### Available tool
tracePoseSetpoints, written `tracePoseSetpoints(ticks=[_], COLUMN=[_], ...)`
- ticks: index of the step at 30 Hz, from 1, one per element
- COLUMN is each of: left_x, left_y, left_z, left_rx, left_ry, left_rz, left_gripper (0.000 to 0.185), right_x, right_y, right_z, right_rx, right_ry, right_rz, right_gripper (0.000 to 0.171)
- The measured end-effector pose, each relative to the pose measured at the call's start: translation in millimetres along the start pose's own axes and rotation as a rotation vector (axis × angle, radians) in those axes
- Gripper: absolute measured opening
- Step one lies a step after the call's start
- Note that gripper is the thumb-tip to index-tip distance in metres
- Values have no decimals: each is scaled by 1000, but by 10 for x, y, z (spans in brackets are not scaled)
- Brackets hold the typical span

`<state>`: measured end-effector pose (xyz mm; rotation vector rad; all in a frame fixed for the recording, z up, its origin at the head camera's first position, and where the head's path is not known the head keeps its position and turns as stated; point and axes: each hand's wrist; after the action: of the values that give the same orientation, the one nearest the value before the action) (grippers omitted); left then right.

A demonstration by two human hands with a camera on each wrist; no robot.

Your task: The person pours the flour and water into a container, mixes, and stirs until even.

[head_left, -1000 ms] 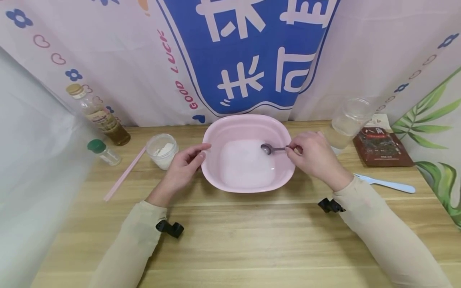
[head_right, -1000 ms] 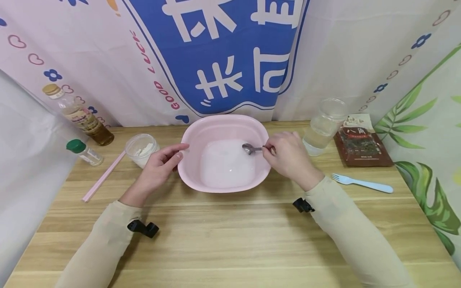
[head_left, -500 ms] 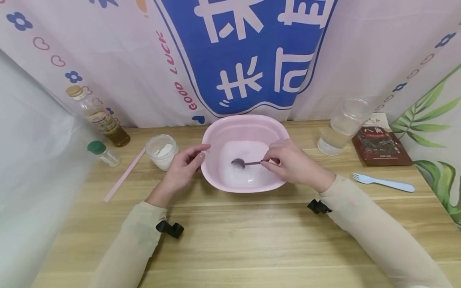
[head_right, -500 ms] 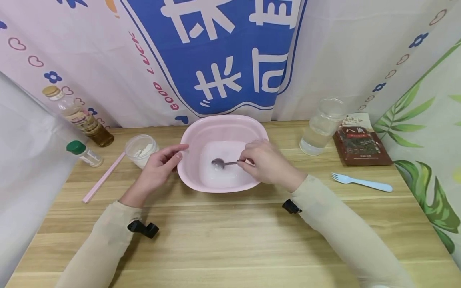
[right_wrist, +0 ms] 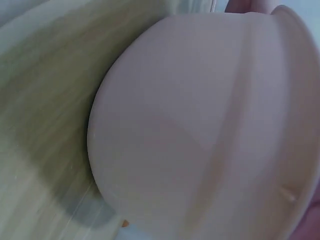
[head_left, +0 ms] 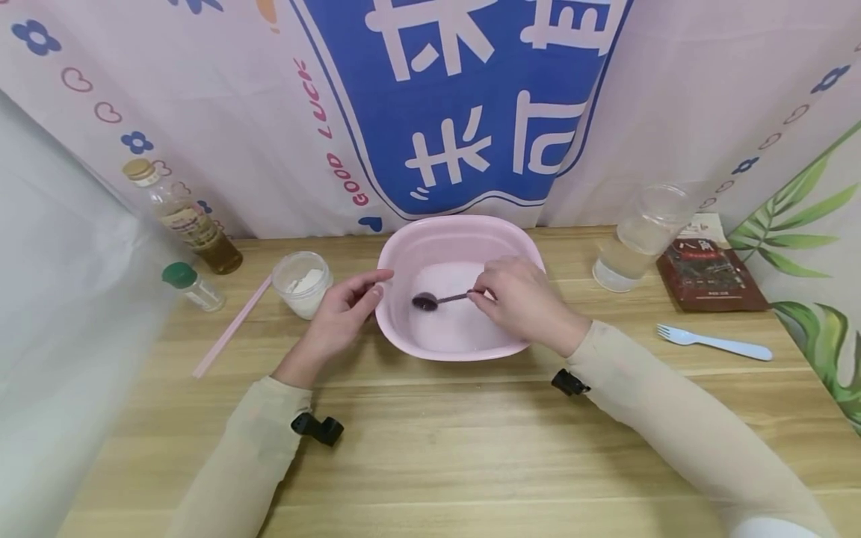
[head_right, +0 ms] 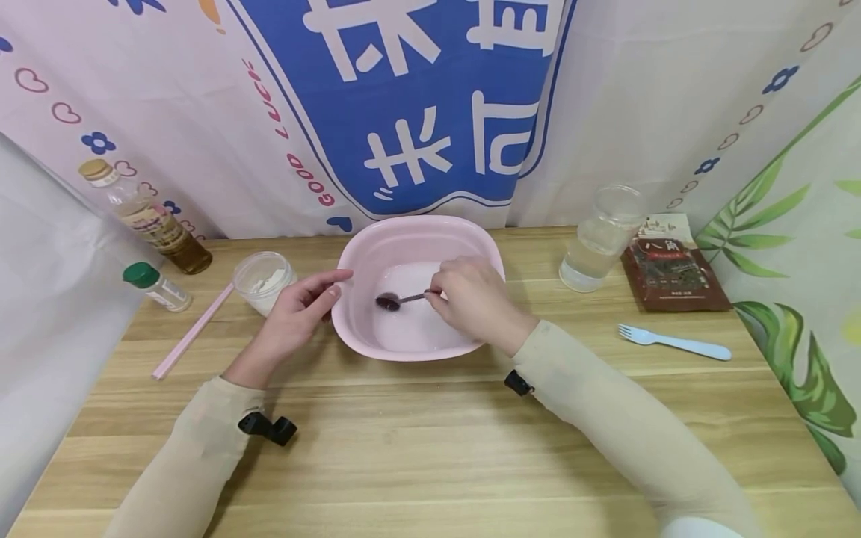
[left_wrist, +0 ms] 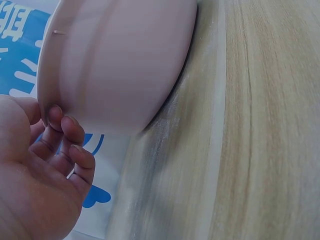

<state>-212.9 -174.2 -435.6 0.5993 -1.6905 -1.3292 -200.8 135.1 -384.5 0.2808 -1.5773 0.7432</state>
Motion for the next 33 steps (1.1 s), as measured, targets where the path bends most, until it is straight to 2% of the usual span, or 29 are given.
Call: tracePoseSetpoints(ticks=[5, 10, 18, 23, 29, 31, 33], left_x=[7, 6, 1, 6, 8, 5, 1], left_y=[-13, -17, -17, -16, -17, -18, -25], left_z=[4, 10, 8, 2, 5, 5, 7], left_rx=[5, 9, 16, 17, 11, 14, 17], left_ry=[-1, 0, 6, 11, 8, 6, 3], left_rz=[12, 16, 9, 22, 17, 16, 14], left_gripper=[38, 38, 37, 37, 38, 38, 38], right_x=[48, 105, 187, 207, 103, 57, 14], right_y=[111, 295, 535, 552, 483, 436, 385], right_z=[10, -90, -359, -490, -485, -454, -414], right_rx=[-129, -163, -62, 50, 194, 191, 150], right_ry=[41, 76, 129, 72, 30, 36, 43], right_rz=[-37, -40, 10, 72, 153, 165, 158], right_gripper=[14, 14, 10, 9, 8, 4, 3])
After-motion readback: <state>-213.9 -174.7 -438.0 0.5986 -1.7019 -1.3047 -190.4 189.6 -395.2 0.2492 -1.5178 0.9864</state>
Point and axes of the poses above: each hand's wrist, its own z-axis towards the middle knuckle, its own x-axis out of the back of the hand, y = z × x, and after that the axes turned 15 degrees about -y, right-handed
